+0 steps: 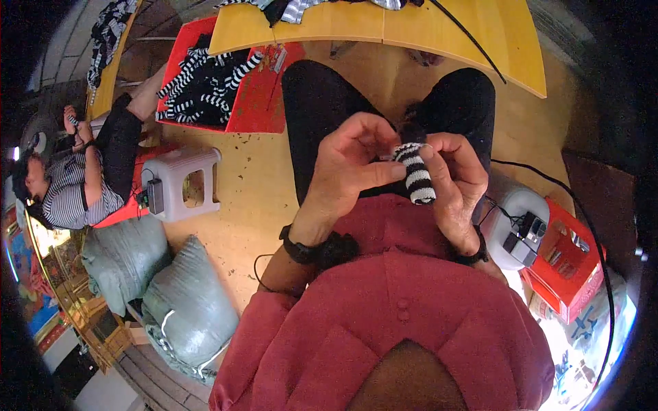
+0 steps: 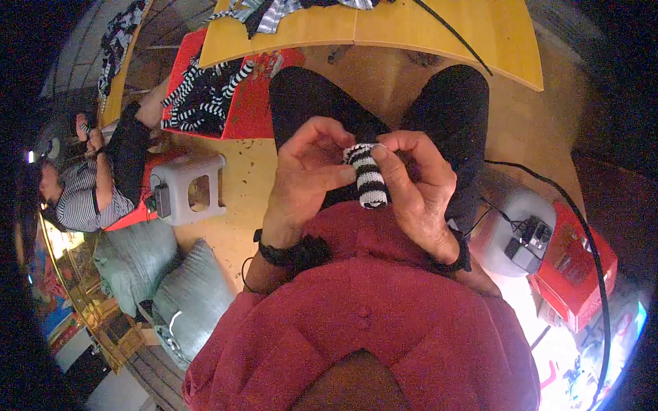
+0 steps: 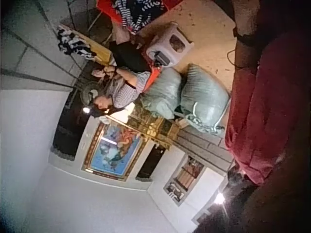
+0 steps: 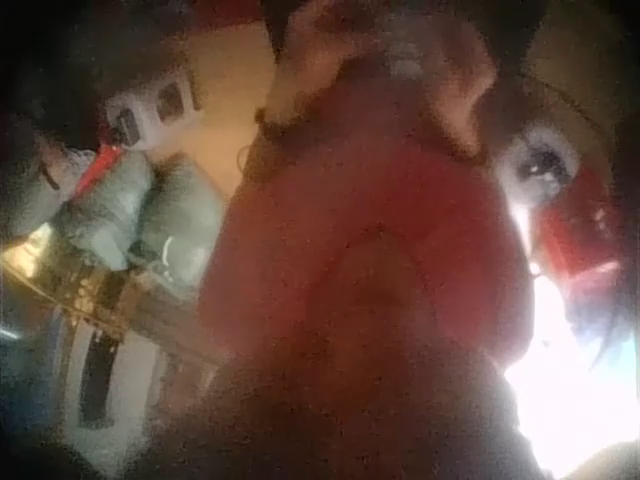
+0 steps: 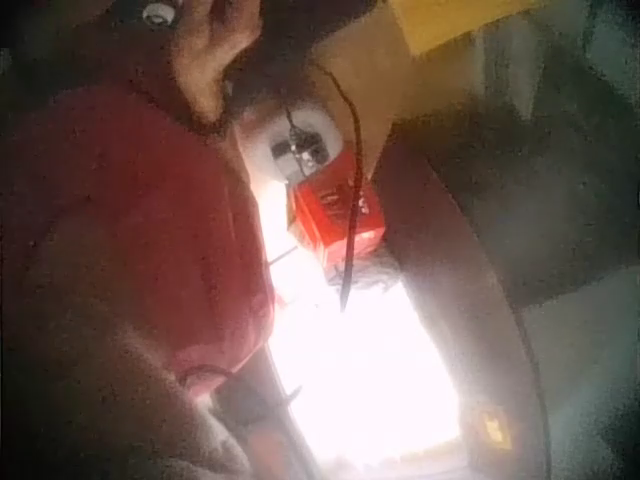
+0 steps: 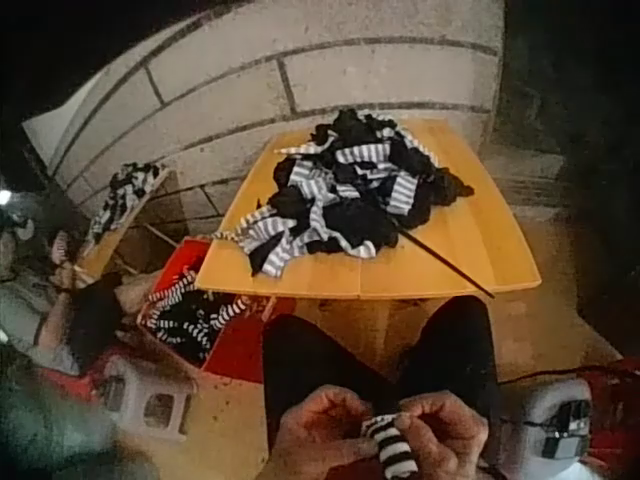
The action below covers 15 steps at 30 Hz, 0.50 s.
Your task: Turning striped fabric tubes right-side out using a thin metal rod tool.
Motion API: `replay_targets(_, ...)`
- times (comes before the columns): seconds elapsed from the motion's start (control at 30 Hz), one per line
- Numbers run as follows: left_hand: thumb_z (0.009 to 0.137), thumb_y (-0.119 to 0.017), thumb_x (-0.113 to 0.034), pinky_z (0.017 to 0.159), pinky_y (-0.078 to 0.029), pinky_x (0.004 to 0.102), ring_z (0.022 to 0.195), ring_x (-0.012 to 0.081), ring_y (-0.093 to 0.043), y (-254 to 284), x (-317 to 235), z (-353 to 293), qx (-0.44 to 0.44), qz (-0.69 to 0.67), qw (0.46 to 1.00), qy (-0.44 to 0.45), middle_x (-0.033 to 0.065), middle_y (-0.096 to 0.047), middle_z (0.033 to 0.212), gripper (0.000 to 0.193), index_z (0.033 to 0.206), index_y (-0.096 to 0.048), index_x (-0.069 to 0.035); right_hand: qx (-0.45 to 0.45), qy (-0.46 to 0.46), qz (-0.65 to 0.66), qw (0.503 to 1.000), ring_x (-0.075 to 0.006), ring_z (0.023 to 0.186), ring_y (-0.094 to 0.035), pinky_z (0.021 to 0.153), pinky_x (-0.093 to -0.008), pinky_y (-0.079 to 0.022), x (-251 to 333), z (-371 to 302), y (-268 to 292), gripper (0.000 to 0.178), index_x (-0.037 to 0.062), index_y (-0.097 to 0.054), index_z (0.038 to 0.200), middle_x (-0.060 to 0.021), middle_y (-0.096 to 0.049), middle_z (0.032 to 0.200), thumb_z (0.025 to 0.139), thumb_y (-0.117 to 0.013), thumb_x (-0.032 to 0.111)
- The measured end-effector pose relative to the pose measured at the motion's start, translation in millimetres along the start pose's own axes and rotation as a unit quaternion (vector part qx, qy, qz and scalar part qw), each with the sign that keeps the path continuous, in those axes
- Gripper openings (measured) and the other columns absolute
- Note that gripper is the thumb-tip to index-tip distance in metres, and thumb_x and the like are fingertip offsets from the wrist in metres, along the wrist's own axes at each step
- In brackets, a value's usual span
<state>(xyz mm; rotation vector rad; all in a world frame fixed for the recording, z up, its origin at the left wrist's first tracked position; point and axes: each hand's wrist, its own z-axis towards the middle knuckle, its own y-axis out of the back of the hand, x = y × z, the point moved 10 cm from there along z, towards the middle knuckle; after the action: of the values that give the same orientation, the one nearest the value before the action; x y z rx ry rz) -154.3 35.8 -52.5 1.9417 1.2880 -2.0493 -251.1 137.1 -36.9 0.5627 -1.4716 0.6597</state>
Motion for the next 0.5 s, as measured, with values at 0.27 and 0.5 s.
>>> replay_targets(0.27, 0.075, -0.066, -0.003, 0.055, -0.042, 0.0203, 0.065, 0.0085, -0.053, -10, 13, -12, 0.023, -0.03, 0.997, 0.07, 0.0022, -0.055, 0.079, 0.02, 0.093, -0.058, -0.001, -0.007, 0.194, -0.09, 0.977, -0.0177, 0.069, -0.059, 0.063, -0.0254, -0.046, 35, -4, -2, 0.009, -0.0023, -0.055, 0.085, -0.0132, -0.061, 0.082, 0.078, -0.06, -0.004)
replay_targets(0.5, 0.082, -0.06, -0.006, 0.033, -0.036, 0.0236, 0.043, 0.0127, -0.049, -24, 38, -32, 0.018, -0.209, 0.938, 0.275, 0.0059, -0.056, 0.073, 0.029, 0.109, -0.049, -0.003, -0.012, 0.335, -0.174, 0.926, -0.0261, 0.065, -0.06, 0.057, -0.0309, -0.048, 58, -13, -6, 0.017, -0.003, -0.054, 0.085, -0.0184, -0.06, 0.079, 0.071, -0.061, -0.008)
